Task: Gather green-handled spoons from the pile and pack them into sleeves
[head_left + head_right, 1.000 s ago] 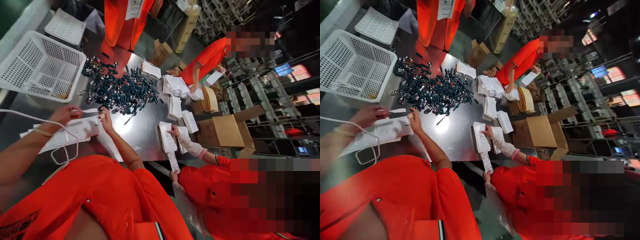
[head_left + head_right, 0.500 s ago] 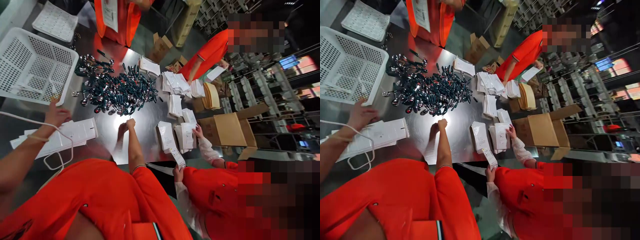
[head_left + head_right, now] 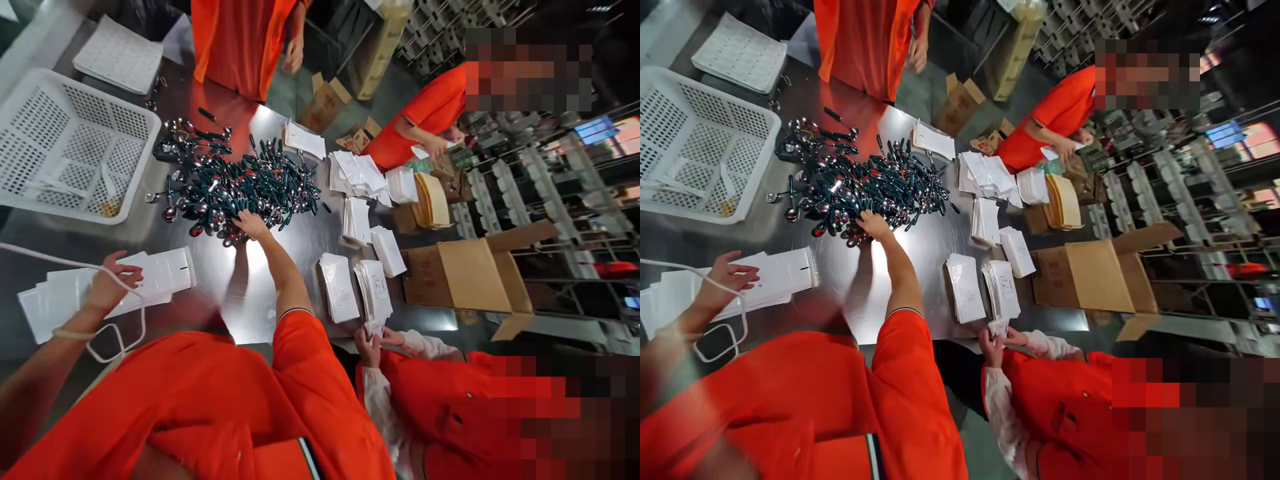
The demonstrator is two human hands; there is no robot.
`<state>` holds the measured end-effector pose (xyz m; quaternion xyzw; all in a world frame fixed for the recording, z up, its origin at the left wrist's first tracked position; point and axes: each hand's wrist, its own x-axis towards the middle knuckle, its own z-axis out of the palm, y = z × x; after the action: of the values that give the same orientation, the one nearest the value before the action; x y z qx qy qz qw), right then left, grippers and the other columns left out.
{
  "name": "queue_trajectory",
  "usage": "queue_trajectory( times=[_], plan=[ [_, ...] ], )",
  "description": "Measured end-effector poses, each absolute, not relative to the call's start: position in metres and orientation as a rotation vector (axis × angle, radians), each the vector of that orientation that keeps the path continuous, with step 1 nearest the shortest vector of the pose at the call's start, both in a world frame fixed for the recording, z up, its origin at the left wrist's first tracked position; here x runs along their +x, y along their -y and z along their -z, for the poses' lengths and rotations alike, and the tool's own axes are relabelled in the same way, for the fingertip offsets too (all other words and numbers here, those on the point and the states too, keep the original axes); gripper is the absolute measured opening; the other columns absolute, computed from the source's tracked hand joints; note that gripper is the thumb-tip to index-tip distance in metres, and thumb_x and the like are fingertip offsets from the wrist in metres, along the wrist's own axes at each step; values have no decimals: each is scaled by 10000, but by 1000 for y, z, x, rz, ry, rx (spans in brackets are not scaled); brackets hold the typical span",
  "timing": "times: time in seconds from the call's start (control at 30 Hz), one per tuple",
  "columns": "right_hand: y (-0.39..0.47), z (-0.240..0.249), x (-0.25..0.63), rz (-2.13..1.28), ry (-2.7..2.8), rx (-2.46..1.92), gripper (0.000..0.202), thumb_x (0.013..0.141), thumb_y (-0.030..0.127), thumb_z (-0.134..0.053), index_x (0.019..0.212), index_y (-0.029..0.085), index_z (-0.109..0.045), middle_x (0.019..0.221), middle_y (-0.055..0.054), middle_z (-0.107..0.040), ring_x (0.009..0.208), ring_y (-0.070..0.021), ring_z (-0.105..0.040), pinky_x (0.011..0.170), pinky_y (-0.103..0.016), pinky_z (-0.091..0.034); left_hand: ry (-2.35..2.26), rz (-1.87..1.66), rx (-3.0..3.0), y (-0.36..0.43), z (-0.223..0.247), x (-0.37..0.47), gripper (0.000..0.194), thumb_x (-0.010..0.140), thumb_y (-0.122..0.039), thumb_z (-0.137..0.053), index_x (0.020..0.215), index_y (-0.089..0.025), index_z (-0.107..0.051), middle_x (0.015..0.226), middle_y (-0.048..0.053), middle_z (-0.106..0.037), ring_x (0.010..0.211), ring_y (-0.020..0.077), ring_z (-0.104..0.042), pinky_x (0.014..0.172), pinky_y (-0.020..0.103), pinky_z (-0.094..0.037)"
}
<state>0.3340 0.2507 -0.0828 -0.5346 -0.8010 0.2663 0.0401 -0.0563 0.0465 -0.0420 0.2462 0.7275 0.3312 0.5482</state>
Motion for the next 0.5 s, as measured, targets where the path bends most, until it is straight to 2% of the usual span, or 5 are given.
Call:
queue_trajectory(
  times=[0.1,0.17,0.27,0.33,0.5],
  plan=[
    [-258,84,329,-882,2467,-1555,278,1004,35,-602,782,196,-645,1147,-115,-755,1217,-207,-638,1064,-324,-541,-1718,-803,530,-42,40,-53,644,682,-108,-857,1204,-253,-508,805,-24,-756,661,216,-750,607,271,-604],
    [-257,82,327,-928,2548,-1488,300,955,-1,-633,744,212,-615,1198,-126,-769,1284,-246,-630,1146,-390,-524,-1720,-821,498,-40,40,-54,641,667,-101,-859,1184,-257,-511,791,-34,-754,653,213,-747,606,271,-600],
    [-244,79,324,-977,2701,-1354,245,976,-1,-620,837,191,-681,1219,-113,-779,1342,-240,-619,1220,-429,-472,-1716,-827,455,-38,41,-56,622,658,-107,-858,1156,-256,-515,776,-32,-755,644,215,-746,600,271,-599],
    [-229,79,324,-906,2729,-1417,200,1015,38,-627,944,191,-735,1186,-103,-793,1299,-232,-650,1203,-405,-482,-1711,-831,424,-37,42,-57,617,640,-121,-860,1142,-252,-526,773,-22,-760,638,225,-750,595,277,-604],
    [-207,81,332,-644,2450,-1900,222,1048,134,-623,1205,209,-761,1195,-101,-819,1165,-266,-736,979,-315,-551,-1685,-802,433,-36,43,-56,563,661,-179,-864,1130,-247,-559,786,-12,-777,648,225,-764,588,273,-612]
  ],
)
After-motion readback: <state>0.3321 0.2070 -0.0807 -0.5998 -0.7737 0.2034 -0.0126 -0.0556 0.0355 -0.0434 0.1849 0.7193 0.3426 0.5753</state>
